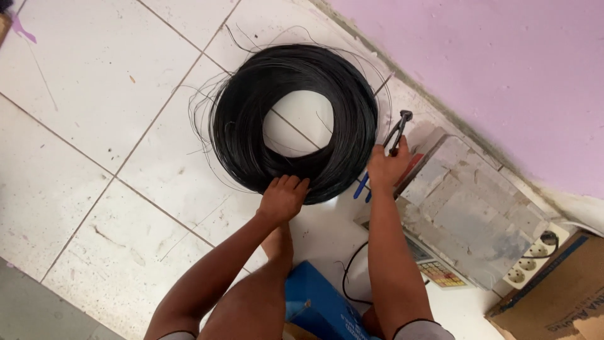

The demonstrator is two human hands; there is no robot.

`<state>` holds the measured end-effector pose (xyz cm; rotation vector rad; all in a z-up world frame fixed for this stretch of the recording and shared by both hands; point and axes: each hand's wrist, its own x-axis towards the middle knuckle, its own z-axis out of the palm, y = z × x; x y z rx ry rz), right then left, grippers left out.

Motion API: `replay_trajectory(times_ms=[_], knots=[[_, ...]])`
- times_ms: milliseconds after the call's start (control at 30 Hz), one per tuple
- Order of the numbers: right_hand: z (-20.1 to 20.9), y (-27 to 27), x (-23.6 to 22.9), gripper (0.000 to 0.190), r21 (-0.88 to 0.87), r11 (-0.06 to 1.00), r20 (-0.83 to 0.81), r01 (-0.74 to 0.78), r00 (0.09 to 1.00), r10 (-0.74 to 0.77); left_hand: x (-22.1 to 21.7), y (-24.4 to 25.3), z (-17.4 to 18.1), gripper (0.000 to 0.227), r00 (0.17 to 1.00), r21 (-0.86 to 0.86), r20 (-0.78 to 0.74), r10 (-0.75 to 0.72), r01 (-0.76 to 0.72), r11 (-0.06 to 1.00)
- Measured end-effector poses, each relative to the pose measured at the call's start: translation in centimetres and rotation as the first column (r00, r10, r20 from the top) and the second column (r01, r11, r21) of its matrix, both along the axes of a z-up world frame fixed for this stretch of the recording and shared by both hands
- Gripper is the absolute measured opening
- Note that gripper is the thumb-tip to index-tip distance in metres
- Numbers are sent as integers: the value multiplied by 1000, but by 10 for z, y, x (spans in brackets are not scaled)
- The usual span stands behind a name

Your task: The person uses pliers to cut a section from a large coil of black wire and winds it into a smaller separate coil by hand.

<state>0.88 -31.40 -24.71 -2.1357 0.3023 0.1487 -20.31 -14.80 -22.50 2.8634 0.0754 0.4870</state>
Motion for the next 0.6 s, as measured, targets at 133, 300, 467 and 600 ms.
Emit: replay_trajectory(times_ms=[133, 300, 467, 600], knots=[[-31, -6, 4, 65, 99, 979, -88, 179, 982, -170, 5, -4, 9, 11, 1000, 1, -13, 12, -12, 1000], [-73, -14, -8, 81, 380, 821, -239, 425, 903, -357, 10, -12, 31, 12, 997, 2, -63, 49, -49, 999], [-41, -6, -24, 74, 329, 902, -272, 281, 942, -194, 15, -5, 67, 17, 980, -168, -197, 18, -52, 984], [-44, -10, -29, 78, 363, 903, -362, 228, 928, -89, 20, 10, 109, 46, 890, -580, -422, -172, -119, 806]])
